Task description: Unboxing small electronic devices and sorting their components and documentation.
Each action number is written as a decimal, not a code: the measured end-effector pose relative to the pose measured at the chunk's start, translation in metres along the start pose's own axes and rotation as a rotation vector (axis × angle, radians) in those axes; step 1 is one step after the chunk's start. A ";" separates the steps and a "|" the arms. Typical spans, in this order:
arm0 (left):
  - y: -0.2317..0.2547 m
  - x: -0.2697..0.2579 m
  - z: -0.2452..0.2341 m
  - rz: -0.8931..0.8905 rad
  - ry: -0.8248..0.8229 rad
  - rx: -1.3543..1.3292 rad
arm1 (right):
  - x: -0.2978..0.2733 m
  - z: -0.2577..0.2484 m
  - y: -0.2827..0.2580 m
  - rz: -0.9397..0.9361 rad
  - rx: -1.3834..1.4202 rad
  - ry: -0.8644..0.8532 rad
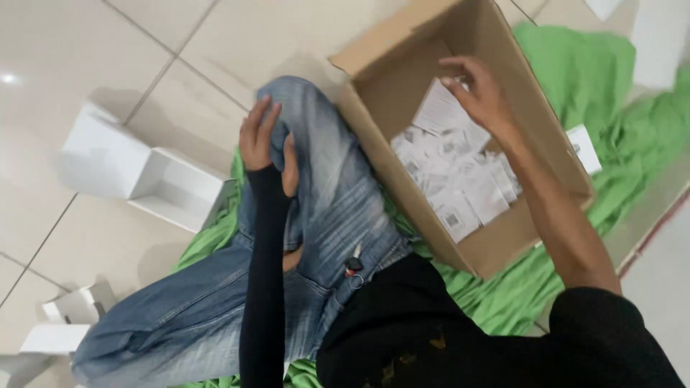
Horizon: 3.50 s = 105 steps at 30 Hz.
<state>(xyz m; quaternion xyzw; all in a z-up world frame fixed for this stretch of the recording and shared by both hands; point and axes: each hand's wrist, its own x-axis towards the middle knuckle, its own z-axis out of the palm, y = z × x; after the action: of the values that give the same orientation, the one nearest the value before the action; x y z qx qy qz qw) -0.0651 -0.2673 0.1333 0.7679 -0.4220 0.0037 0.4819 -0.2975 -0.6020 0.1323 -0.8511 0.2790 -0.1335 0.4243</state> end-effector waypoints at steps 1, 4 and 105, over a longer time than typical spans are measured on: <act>0.016 0.007 0.016 0.010 -0.053 -0.026 | -0.019 -0.006 0.031 0.052 0.000 0.030; 0.049 0.040 0.068 0.051 -0.204 -0.210 | -0.038 -0.006 0.091 0.093 -0.413 -0.106; -0.241 -0.138 -0.012 -0.742 0.971 -0.748 | -0.003 0.395 -0.167 -0.340 0.274 -0.703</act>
<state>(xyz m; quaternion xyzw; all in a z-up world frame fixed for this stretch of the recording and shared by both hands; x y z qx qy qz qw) 0.0078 -0.1261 -0.0949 0.5557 0.1562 0.0361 0.8158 -0.0562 -0.2639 0.0268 -0.8145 -0.0479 0.0611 0.5749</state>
